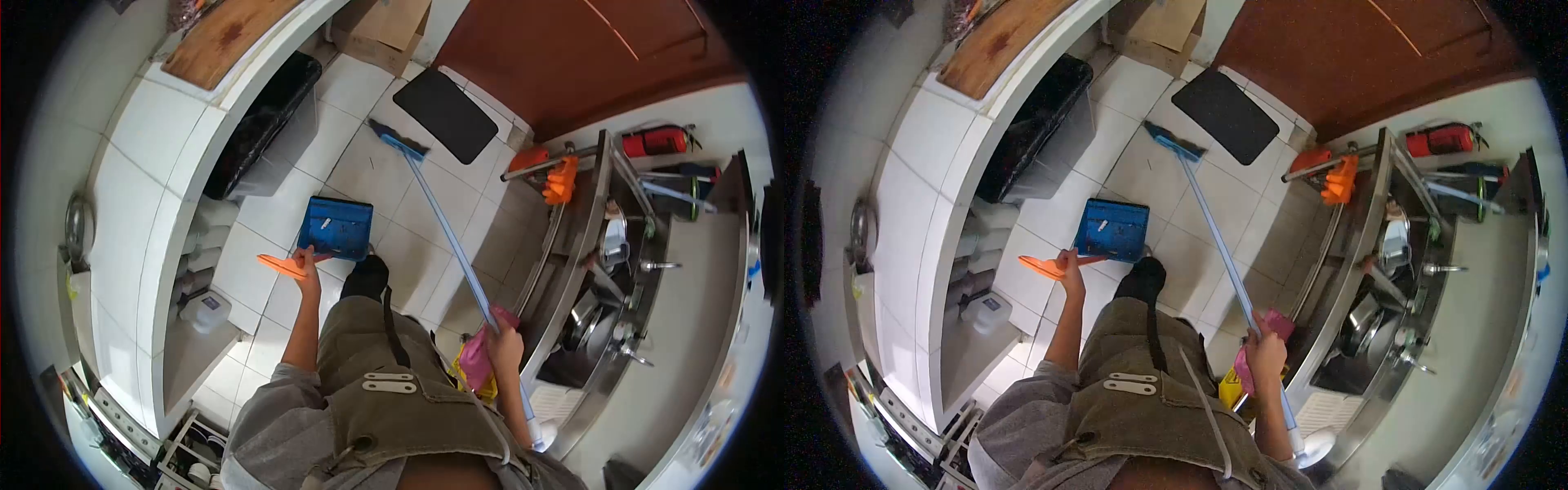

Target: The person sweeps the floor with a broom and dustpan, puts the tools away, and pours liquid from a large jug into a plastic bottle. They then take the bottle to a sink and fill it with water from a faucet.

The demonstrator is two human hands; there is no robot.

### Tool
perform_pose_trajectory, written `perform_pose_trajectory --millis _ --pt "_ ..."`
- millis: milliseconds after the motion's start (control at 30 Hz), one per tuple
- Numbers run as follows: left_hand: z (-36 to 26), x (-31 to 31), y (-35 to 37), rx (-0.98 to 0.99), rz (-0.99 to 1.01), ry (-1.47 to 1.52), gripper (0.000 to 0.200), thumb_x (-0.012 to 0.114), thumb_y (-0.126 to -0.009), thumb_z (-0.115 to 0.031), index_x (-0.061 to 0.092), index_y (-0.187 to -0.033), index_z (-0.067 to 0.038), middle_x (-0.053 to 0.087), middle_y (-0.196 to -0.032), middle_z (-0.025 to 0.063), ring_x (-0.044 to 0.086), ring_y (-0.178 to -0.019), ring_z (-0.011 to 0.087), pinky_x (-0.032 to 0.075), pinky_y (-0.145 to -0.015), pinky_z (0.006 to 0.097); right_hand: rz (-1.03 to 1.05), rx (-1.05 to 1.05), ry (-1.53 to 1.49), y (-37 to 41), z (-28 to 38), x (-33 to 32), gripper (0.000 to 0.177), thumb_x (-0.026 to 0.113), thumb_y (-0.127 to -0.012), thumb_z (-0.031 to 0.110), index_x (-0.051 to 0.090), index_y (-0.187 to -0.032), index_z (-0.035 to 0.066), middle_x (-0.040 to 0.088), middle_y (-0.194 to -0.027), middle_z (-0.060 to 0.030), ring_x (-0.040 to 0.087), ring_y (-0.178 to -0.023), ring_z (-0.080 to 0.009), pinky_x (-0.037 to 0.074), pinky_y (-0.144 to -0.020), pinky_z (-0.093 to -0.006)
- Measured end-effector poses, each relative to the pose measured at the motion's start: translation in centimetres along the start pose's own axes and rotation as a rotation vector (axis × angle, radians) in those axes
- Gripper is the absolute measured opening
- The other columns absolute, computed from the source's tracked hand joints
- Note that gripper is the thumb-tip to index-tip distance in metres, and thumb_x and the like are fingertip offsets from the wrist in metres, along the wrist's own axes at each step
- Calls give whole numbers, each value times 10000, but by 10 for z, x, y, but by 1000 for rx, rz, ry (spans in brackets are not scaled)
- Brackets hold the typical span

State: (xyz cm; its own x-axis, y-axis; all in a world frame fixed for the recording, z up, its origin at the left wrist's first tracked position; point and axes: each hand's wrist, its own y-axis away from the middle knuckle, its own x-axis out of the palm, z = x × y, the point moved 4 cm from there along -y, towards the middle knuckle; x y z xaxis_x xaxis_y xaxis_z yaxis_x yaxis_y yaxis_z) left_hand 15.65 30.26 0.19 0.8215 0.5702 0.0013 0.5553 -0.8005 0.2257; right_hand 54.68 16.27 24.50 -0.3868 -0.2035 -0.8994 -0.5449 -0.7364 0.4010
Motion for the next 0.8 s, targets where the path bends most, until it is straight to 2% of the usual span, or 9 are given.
perform_pose_trajectory --millis 100,133,200,267,333,400,533,733,800 --pt "24 42 -25 41 51 -109 327 582 -834 -134 352 -606 -84 336 -618 -34 332 -651 81 297 -615 245 -59 -232 160 -87 50 -19 371 594 -778 179 589 -1143 239 630 -772 -188 620 -703 -359 499 -654 -446" --pt "-38 80 -11 -108 77 -34 330 586 -833 -141 368 -596 -69 366 -598 -24 354 -653 86 314 -623 249 -74 -278 182 -120 66 -20 384 589 -774 172 580 -1153 237 627 -764 -188 621 -702 -354 499 -651 -449" --pt "-15 103 -24 -19 113 -233 243 567 -857 -111 491 -641 -32 668 -725 104 587 -743 141 401 -839 272 -60 -370 248 -198 104 -8 415 578 -772 152 555 -1179 228 623 -758 -185 624 -723 -346 496 -648 -457" --pt "-17 138 -24 124 21 -623 234 562 -851 -85 500 -640 -8 554 -588 46 517 -664 104 397 -747 270 -58 -497 268 -276 162 10 482 547 -770 113 500 -1236 227 620 -764 -191 624 -740 -349 498 -656 -456" --pt "13 164 -28 47 -16 -96 247 577 -832 -38 485 -605 -5 465 -546 23 463 -620 96 390 -637 261 -49 -609 317 -352 227 38 525 523 -768 85 459 -1275 206 620 -796 -193 627 -760 -341 502 -659 -440" --pt "19 190 -29 -20 -58 -261 258 577 -802 12 462 -571 -9 447 -531 34 442 -564 102 379 -554 258 -25 -695 396 -421 299 68 549 522 -760 74 439 -1291 186 617 -860 -201 621 -810 -339 509 -681 -423" --pt "40 235 -33 350 -106 -432 248 585 -774 -9 470 -555 -29 440 -501 36 411 -467 95 298 -441 279 86 -833 456 -512 407 126 569 487 -790 62 372 -1342 132 598 -929 -230 613 -858 -353 510 -734 -423" --pt "56 244 -21 87 -391 -349 253 562 -806 16 462 -574 -1 446 -544 11 399 -522 78 300 -489 237 307 -951 662 -527 390 141 568 430 -840 56 261 -1383 53 587 -954 -244 603 -885 -360 506 -766 -429" --pt "53 246 -15 129 -408 -404 242 549 -736 31 396 -552 -10 436 -507 118 454 -443 214 345 -457 331 330 -1032 743 -511 363 118 567 412 -868 72 214 -1397 25 594 -928 -228 606 -860 -344 515 -719 -419"
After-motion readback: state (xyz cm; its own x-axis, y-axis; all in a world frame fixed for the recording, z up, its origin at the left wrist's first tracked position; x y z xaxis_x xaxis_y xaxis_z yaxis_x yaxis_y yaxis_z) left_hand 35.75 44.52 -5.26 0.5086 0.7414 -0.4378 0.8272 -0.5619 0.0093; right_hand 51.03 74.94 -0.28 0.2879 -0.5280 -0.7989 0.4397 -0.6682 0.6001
